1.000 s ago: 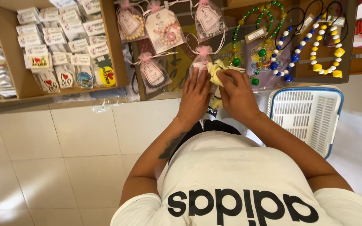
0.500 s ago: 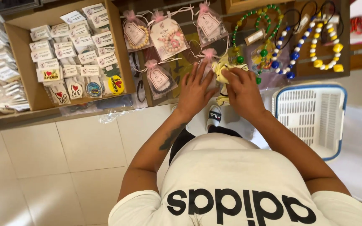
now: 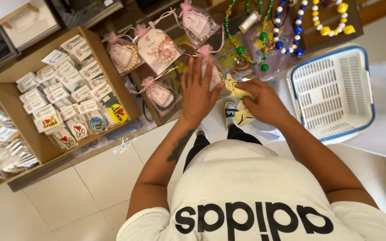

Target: Cleaning souvenir items like beaded necklaces and jars with a cloth and organizing them on display shelves.

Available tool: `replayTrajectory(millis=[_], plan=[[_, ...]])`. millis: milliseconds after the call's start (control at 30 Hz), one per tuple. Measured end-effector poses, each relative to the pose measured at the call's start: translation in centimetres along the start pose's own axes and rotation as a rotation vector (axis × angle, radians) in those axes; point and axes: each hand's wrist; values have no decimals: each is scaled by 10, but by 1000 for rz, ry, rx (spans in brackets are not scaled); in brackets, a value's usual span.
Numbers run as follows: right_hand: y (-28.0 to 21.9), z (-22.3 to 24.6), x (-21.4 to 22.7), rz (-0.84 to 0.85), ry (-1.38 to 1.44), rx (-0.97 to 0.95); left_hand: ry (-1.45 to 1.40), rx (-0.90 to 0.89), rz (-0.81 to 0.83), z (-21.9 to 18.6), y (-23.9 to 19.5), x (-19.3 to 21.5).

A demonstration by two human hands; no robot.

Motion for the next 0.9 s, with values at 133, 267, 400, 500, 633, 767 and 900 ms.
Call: replayTrajectory(millis=[133,267,400,500,633,767,900], plan=[[0,-6,3,62,647,-365,-119,35,-80,12,28,-3],[10,-6,6,141,1447,-569,-204,43,-20,27,61,-3],[16,16,8,130,1788,-539,-174,83,116,40,78,2],[21,24,4,104,1712,-488,-122,88,142,46,82,5],[30,41,13,78,1479,-419,-135,72,134,47,78,15],[39,70,20,-230,509,-3,-124,79,129,46,70,19],[53,60,-10,-182,-37,231,-54,48,115,28,54,27]])
Point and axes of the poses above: each hand's wrist, its own y-axis towards the middle knuckle, its own x-axis out of the back of the hand, z = x × y, and after that the axes turned 12 degrees about -y, right-handed
